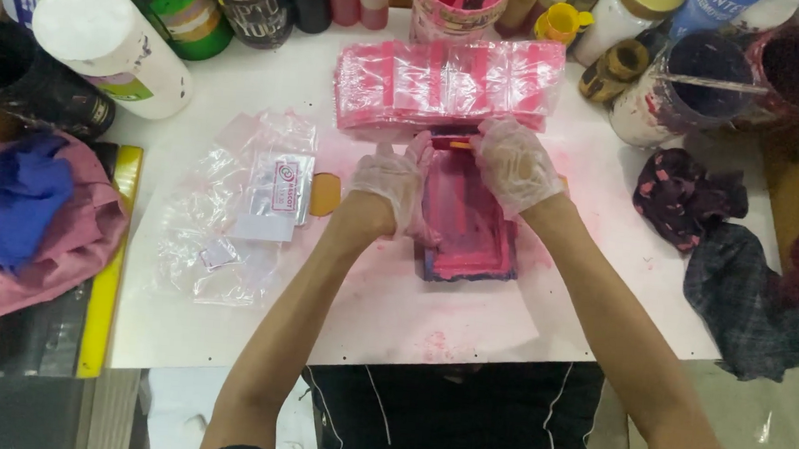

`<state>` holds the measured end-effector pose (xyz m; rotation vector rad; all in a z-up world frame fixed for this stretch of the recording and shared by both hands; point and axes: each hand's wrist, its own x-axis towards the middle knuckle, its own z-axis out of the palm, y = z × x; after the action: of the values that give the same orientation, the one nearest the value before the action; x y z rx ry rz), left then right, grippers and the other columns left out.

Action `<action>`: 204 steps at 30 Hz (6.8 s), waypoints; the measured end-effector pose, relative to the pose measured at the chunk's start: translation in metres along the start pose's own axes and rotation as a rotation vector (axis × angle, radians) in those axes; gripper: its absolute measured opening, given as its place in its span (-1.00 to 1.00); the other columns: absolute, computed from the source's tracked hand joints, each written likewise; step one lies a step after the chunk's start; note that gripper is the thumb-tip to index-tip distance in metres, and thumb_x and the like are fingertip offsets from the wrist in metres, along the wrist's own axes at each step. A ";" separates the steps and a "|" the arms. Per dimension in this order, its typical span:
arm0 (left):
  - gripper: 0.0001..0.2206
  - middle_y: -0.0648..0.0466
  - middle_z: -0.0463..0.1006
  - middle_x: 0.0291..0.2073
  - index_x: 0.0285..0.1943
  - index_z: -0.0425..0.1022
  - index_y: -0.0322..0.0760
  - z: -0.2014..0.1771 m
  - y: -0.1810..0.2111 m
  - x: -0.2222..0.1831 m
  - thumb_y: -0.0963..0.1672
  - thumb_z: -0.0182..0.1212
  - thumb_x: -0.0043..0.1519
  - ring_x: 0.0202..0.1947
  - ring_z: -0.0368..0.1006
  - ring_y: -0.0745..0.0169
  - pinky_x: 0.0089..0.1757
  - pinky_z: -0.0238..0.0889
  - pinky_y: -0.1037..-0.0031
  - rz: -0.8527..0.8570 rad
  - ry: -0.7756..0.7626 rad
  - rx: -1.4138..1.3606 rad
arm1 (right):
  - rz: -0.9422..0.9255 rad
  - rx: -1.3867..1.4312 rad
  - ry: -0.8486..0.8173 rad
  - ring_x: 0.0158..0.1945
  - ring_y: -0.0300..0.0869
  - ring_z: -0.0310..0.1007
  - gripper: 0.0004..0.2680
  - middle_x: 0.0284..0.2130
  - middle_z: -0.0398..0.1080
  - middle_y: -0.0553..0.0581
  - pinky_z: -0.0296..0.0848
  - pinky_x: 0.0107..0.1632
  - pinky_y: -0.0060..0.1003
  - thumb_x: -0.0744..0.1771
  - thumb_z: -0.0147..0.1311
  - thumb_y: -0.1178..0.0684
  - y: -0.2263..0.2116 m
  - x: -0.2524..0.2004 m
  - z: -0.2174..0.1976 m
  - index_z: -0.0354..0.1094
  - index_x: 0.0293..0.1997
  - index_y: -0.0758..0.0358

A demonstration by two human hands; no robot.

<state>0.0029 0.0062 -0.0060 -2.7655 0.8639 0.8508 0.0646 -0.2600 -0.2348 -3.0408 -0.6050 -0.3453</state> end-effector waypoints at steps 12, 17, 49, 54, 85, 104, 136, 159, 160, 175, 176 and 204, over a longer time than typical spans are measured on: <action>0.27 -0.17 0.06 0.48 0.64 -0.31 0.00 0.001 0.011 0.003 0.23 0.50 -0.22 0.37 0.13 -0.37 0.18 0.25 0.03 -0.115 -0.022 -0.174 | 0.127 0.247 -0.347 0.45 -0.31 0.07 -0.60 0.33 0.26 -0.12 -0.18 0.49 -0.50 0.35 -0.07 -0.30 -0.065 -0.126 -0.037 0.32 0.33 -0.13; 0.18 -0.15 0.14 0.44 0.62 -0.14 -0.14 0.001 0.007 0.002 0.23 0.46 -0.16 0.35 0.11 -0.38 0.13 0.27 0.00 -0.043 -0.002 -0.074 | 0.028 0.071 -0.445 0.52 -0.38 -0.06 -0.58 0.43 0.08 -0.34 -0.15 0.56 -0.36 0.37 -0.44 -0.52 -0.065 -0.164 -0.029 0.09 0.39 -0.57; 0.41 -0.22 0.18 0.41 0.63 -0.37 -0.28 -0.020 0.021 -0.003 0.21 0.65 -0.26 0.37 0.16 -0.29 0.25 0.16 0.06 -0.127 -0.018 -0.163 | 0.024 0.452 0.392 0.18 0.09 0.42 -0.79 -0.02 0.50 0.14 0.41 0.24 0.06 0.35 -0.01 0.00 -0.105 -0.109 -0.056 0.50 -0.01 0.17; 0.39 -0.27 0.22 0.37 0.61 -0.37 -0.41 -0.028 0.026 -0.011 0.15 0.67 -0.23 0.37 0.15 -0.32 0.25 0.14 0.06 -0.103 -0.040 -0.133 | 0.014 0.443 0.526 0.12 0.12 0.49 -0.82 -0.09 0.56 0.17 0.51 0.19 0.11 0.34 0.03 0.04 -0.117 -0.151 -0.050 0.56 -0.08 0.19; 0.42 -0.19 0.30 0.35 0.62 -0.39 -0.35 -0.025 0.021 0.002 0.20 0.65 -0.26 0.36 0.16 -0.22 0.19 0.21 0.08 -0.126 -0.061 -0.109 | 0.143 1.128 -0.373 0.49 0.04 0.04 -0.58 0.46 0.07 0.09 0.05 0.50 -0.02 0.42 -0.41 -0.15 -0.090 -0.154 -0.092 -0.10 0.53 -0.12; 0.36 -0.22 0.30 0.32 0.62 -0.46 -0.36 -0.040 0.028 -0.015 0.14 0.63 -0.16 0.36 0.15 -0.22 0.20 0.19 0.05 -0.109 -0.089 -0.101 | 0.144 0.108 0.214 0.19 -0.42 0.38 -0.81 0.02 0.45 -0.43 0.37 0.15 -0.44 0.25 0.11 -0.33 -0.062 -0.086 0.014 0.51 -0.10 -0.48; 0.22 -0.22 0.39 0.21 0.58 -0.19 -0.45 -0.034 0.027 -0.014 0.02 0.62 -0.20 0.27 0.24 -0.29 0.14 0.24 0.06 -0.115 -0.021 -0.150 | -0.032 0.081 0.237 0.24 -0.28 0.40 -0.80 0.18 0.43 -0.19 0.39 0.19 -0.35 0.30 0.03 -0.27 -0.038 -0.070 0.011 0.50 -0.04 -0.36; -0.26 -0.15 0.50 0.06 0.42 0.08 -0.43 -0.041 0.024 -0.035 -0.08 0.32 0.08 0.14 0.37 -0.23 0.00 0.36 0.03 -0.080 0.029 -0.103 | -0.004 -0.035 0.126 0.18 -0.27 0.39 -0.78 0.11 0.41 -0.27 0.43 0.06 -0.28 0.32 -0.03 -0.30 -0.050 -0.095 0.000 0.47 0.00 -0.42; -0.31 -0.10 0.53 0.00 0.38 0.13 -0.42 -0.041 0.023 -0.034 -0.08 0.30 0.07 0.10 0.40 -0.23 -0.03 0.38 0.03 -0.068 0.052 -0.110 | -0.005 -0.049 0.155 0.16 -0.27 0.40 -0.79 0.09 0.42 -0.28 0.43 0.04 -0.29 0.32 -0.03 -0.28 -0.051 -0.091 0.000 0.48 -0.01 -0.41; -0.60 -0.11 0.61 -0.15 0.19 0.31 -0.43 -0.054 0.030 -0.051 -0.16 0.17 0.17 -0.04 0.55 -0.20 -0.10 0.46 -0.03 -0.038 0.107 -0.099 | 0.021 -0.013 0.260 -0.25 -0.05 0.58 -0.80 -0.42 0.53 -0.06 0.50 -0.24 -0.20 0.33 0.00 -0.26 -0.120 -0.140 -0.086 0.53 -0.29 -0.13; -0.60 -0.11 0.61 -0.15 0.19 0.31 -0.43 -0.054 0.031 -0.051 -0.16 0.17 0.17 -0.04 0.55 -0.20 -0.10 0.46 -0.03 -0.035 0.108 -0.096 | 0.024 -0.015 0.262 -0.25 -0.05 0.58 -0.80 -0.42 0.53 -0.06 0.50 -0.24 -0.20 0.33 0.00 -0.26 -0.115 -0.136 -0.084 0.53 -0.29 -0.13; 0.43 -0.22 0.23 0.42 0.59 -0.54 -0.41 -0.033 0.025 -0.009 0.13 0.68 -0.18 0.39 0.23 -0.16 0.27 0.14 -0.04 -0.089 -0.115 -0.303 | 0.170 0.062 0.020 -0.13 -0.15 0.51 -0.75 -0.20 0.43 -0.17 0.47 -0.18 -0.28 0.28 0.06 -0.39 -0.118 -0.163 -0.058 0.43 -0.01 -0.38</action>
<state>-0.0008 -0.0190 0.0278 -2.9414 0.6334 1.1999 -0.1395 -0.2161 -0.2164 -2.9970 -0.3450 -0.3442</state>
